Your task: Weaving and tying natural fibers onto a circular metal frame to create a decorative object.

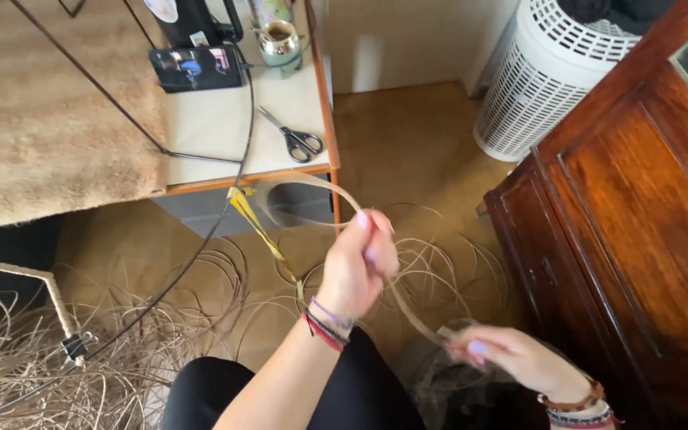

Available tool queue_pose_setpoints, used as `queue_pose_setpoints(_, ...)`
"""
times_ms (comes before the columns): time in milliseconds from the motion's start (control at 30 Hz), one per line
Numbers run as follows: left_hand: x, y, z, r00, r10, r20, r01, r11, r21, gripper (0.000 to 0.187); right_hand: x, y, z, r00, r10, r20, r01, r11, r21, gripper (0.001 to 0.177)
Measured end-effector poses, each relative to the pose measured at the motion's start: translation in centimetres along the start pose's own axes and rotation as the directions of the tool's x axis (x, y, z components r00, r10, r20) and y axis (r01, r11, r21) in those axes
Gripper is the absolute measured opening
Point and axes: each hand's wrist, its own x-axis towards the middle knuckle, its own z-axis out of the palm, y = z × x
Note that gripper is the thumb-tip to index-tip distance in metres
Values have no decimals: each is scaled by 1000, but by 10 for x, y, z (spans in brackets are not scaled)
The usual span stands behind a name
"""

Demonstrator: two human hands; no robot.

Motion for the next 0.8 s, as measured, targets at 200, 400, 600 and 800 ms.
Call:
queue_pose_setpoints(200, -39, -52, -20, 832, -536, 145, 55, 341, 939, 26, 20, -63, -6, 910, -170, -377, 406, 545, 734, 33)
queue_pose_setpoints(400, -22, -55, -23, 910, -341, 234, 3, 571, 821, 39, 10, -47, 3, 920, 19, -391, 159, 894, 418, 31)
queue_pose_setpoints(600, -23, 29, 6, 991, 136, 17, -128, 959, -254, 35, -4, 43, 9, 938, 205, -279, -164, 973, 162, 31)
queue_pose_setpoints(800, -31, 47, -17, 881, 437, -182, -387, 886, 254, 22, -15, 37, 14, 851, 241, -468, -51, 923, 383, 30)
